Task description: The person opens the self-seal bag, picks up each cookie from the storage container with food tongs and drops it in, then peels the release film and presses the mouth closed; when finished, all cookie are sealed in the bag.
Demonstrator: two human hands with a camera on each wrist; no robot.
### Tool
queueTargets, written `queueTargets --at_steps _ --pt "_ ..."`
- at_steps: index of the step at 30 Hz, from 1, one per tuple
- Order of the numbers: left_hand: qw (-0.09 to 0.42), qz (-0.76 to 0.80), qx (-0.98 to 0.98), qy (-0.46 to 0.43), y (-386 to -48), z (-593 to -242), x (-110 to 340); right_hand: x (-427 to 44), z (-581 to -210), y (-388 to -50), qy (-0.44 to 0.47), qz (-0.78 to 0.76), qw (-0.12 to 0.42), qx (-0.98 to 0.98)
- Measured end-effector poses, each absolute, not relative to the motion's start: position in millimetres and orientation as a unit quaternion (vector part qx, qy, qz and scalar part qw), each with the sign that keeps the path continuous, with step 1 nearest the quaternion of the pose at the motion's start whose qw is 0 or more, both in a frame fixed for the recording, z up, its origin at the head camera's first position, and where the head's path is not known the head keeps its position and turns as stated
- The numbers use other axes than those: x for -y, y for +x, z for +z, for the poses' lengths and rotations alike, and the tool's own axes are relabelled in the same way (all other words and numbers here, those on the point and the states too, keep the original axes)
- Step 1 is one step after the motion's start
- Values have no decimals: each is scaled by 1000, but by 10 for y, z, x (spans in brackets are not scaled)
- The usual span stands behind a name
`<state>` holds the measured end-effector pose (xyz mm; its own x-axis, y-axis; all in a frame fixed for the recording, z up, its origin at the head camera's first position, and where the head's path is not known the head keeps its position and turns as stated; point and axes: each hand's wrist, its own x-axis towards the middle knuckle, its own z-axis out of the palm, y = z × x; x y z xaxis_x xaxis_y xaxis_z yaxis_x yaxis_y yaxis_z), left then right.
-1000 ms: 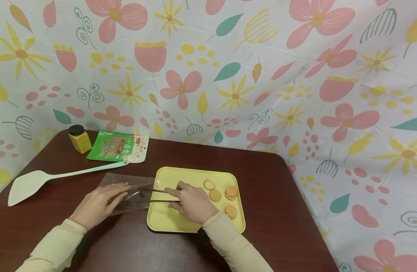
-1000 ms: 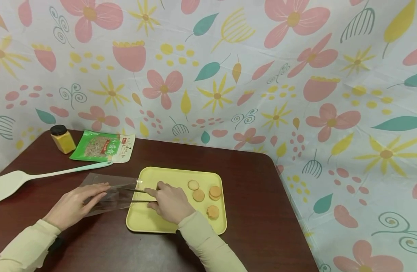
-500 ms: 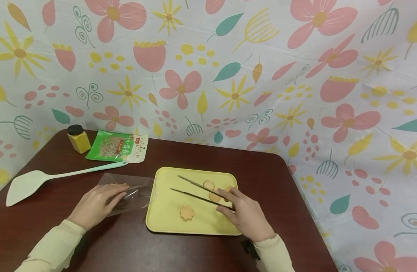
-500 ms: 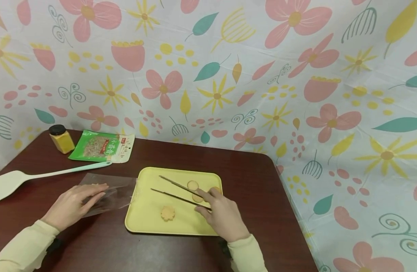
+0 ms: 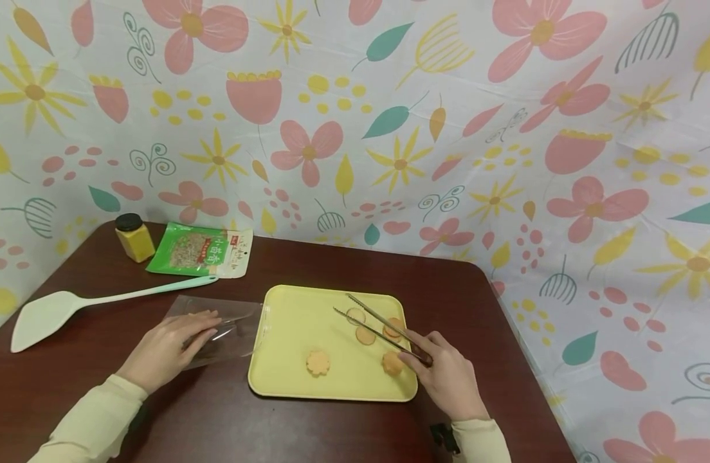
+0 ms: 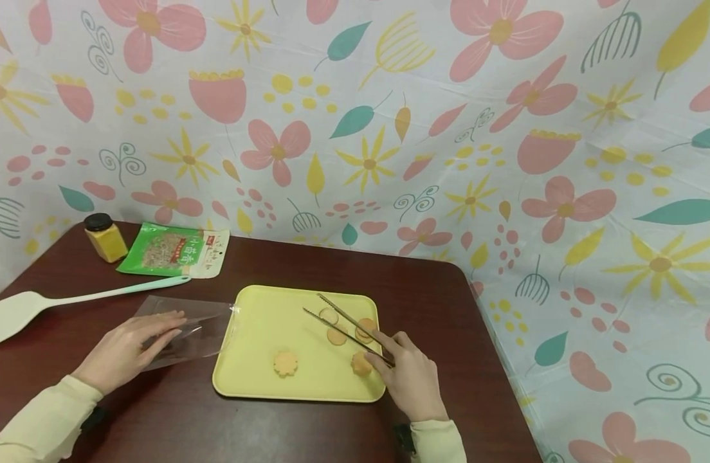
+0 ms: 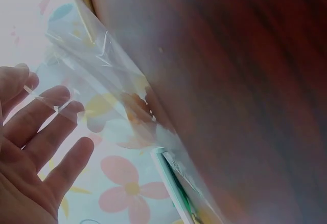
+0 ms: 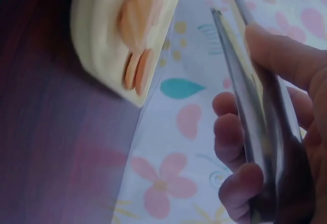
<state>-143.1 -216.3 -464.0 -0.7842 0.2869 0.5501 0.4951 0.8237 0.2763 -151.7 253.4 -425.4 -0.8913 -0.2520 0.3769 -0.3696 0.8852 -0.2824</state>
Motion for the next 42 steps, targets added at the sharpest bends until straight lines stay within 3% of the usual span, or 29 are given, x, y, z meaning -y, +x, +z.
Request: queueTargets --at_steps 5,21,42 --pt "240 -208 926 -203 -1419 -4640 2154 -2621 -4270 -1515 145 183 163 959" --pt "245 -207 924 -207 -1421 -4620 2140 -2682 -4300 -1471 159 244 69 954" --pt "231 -208 927 -209 -1417 -4617 2118 -2615 -4318 -1424 202 250 46 946"
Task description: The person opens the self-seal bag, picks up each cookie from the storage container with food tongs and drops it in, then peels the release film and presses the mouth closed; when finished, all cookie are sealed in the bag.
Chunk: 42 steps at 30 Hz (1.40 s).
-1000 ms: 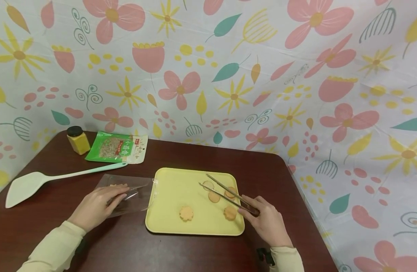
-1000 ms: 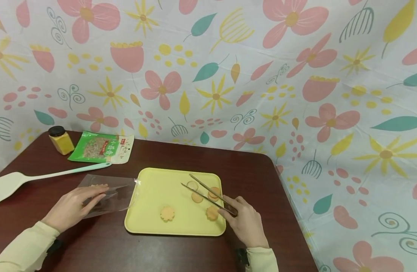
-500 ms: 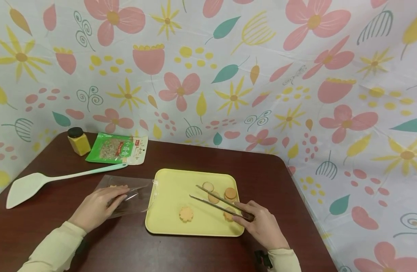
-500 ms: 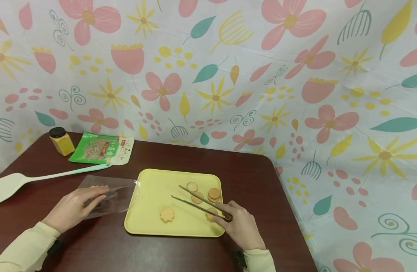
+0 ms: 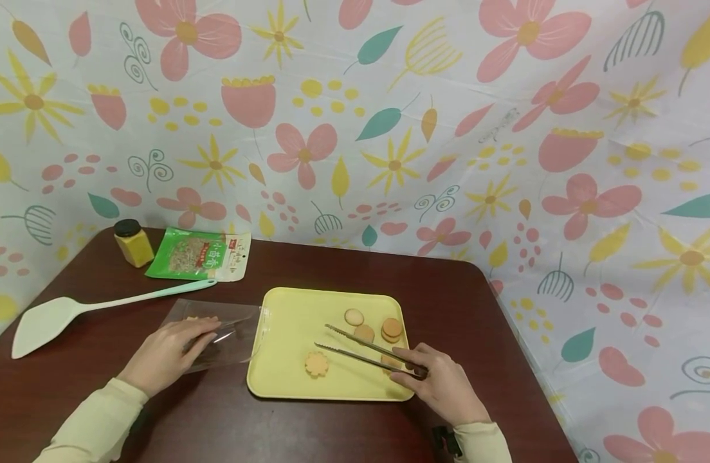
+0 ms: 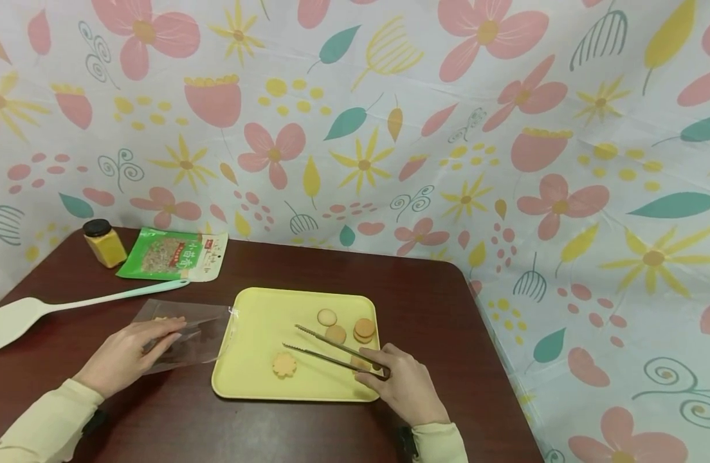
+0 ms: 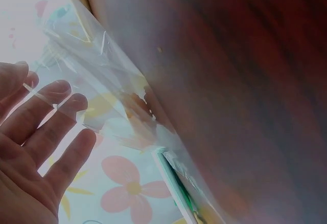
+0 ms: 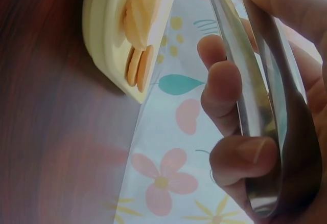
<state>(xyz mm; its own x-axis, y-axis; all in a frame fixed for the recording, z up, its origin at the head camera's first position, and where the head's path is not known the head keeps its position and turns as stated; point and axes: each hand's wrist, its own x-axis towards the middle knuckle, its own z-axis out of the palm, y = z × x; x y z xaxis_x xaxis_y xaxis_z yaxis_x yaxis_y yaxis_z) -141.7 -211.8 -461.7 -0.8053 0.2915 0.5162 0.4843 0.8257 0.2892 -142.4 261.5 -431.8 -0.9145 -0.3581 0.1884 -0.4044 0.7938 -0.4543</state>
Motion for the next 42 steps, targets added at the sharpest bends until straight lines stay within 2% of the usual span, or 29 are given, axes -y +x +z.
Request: queueTargets --at_steps 42 --pt "247 -203 922 -219 -1403 -4618 2119 -2605 -4291 -1342 227 239 16 944"
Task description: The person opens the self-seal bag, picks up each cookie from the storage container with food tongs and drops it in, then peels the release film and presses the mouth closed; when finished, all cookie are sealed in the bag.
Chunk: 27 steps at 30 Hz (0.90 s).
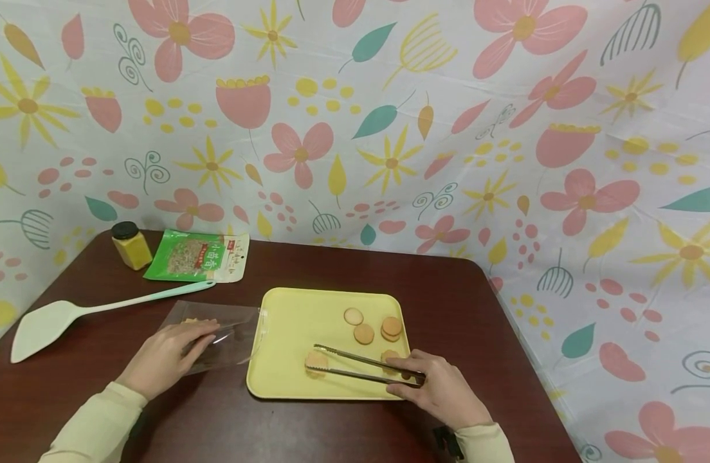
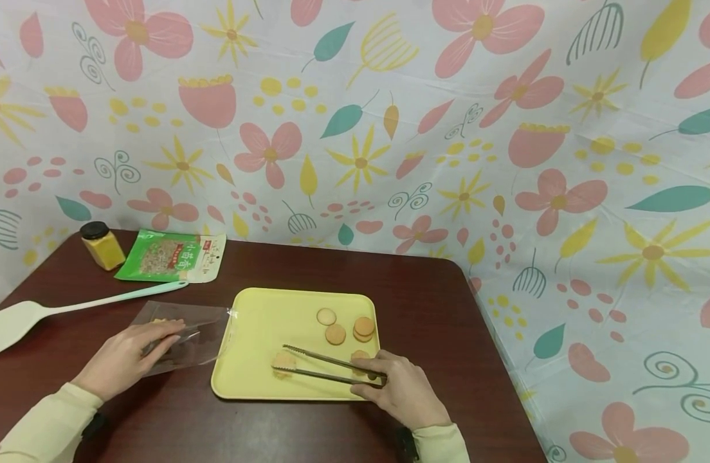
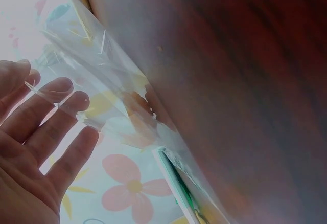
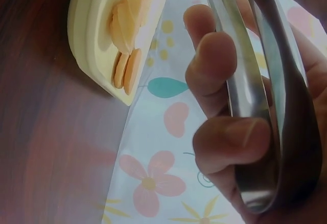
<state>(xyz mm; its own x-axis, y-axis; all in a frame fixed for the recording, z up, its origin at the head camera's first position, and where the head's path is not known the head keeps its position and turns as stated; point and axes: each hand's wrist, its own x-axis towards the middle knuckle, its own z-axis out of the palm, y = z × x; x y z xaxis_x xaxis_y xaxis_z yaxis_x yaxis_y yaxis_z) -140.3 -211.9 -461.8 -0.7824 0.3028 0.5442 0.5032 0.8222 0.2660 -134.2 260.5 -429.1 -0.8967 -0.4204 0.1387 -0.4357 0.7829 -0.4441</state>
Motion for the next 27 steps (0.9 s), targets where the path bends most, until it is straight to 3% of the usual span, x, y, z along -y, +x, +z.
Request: queueTargets --at_steps 27 --pt "245 -202 922 -220 -1414 -4622 2120 -2647 -4308 -1360 221 246 -23 943"
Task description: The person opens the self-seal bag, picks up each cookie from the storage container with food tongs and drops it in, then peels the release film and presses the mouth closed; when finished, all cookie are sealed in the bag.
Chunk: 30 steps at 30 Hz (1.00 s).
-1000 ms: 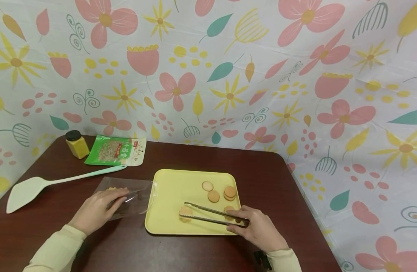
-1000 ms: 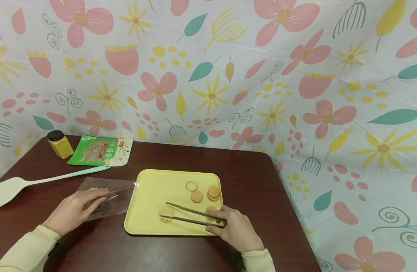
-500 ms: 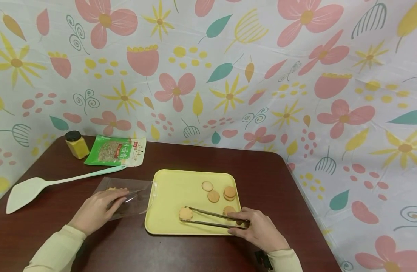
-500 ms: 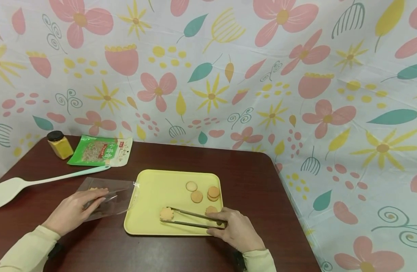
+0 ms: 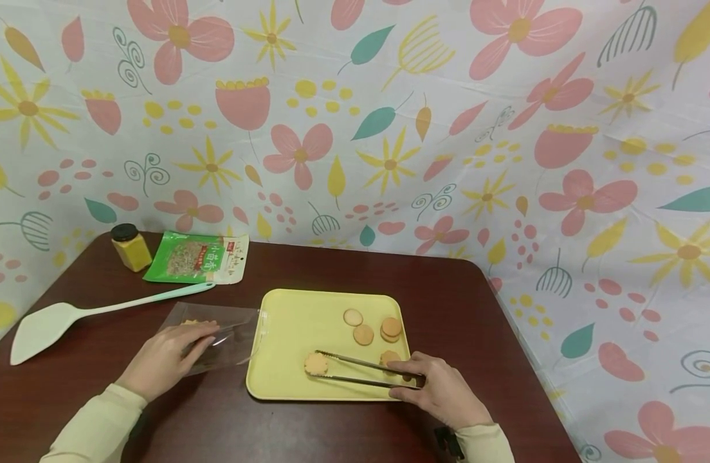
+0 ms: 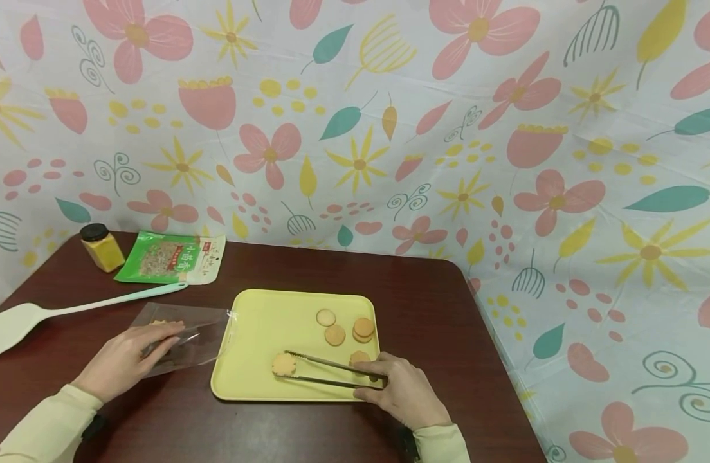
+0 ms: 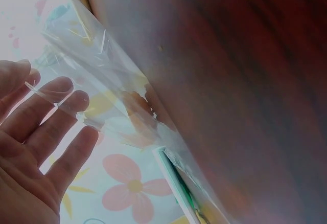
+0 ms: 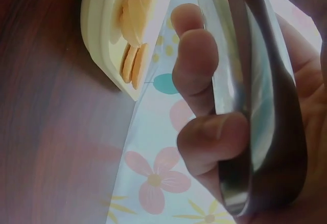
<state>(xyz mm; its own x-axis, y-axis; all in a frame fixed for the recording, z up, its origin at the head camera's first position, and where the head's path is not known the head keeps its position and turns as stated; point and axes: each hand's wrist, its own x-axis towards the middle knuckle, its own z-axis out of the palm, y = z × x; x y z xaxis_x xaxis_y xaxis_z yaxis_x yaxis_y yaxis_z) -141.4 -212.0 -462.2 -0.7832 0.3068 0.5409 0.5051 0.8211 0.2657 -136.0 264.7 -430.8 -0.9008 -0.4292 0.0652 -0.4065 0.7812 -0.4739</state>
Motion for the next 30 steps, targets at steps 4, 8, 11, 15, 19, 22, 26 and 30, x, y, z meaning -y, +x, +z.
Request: queueTargets --at_steps 4,8,11,15,19,22,26,30 --pt "248 -202 921 -223 -1411 -4631 2121 -2649 -4309 -1359 -220 -248 26 -943" --pt "245 -201 922 -221 -1410 -4630 2117 -2661 -4305 -1355 -223 -248 21 -943" --pt "239 -201 925 -218 -1410 -4626 2115 -2669 -4304 -1352 -223 -249 21 -942" --pt "234 -203 926 -217 -1412 -4617 2112 -2666 -4314 -1356 -220 -244 21 -944" --pt "234 -204 925 -218 -1415 -4607 2110 -2662 -4335 -1368 -225 -248 23 -942" --pt "236 -204 924 -220 -1419 -4603 2108 -2658 -4342 -1378 -233 -260 31 -936" --pt "239 -204 923 -222 -1425 -4610 2110 -2657 -4343 -1386 -240 -270 41 -932" --pt "239 -204 923 -224 -1422 -4630 2116 -2655 -4348 -1379 -244 -265 38 -932"
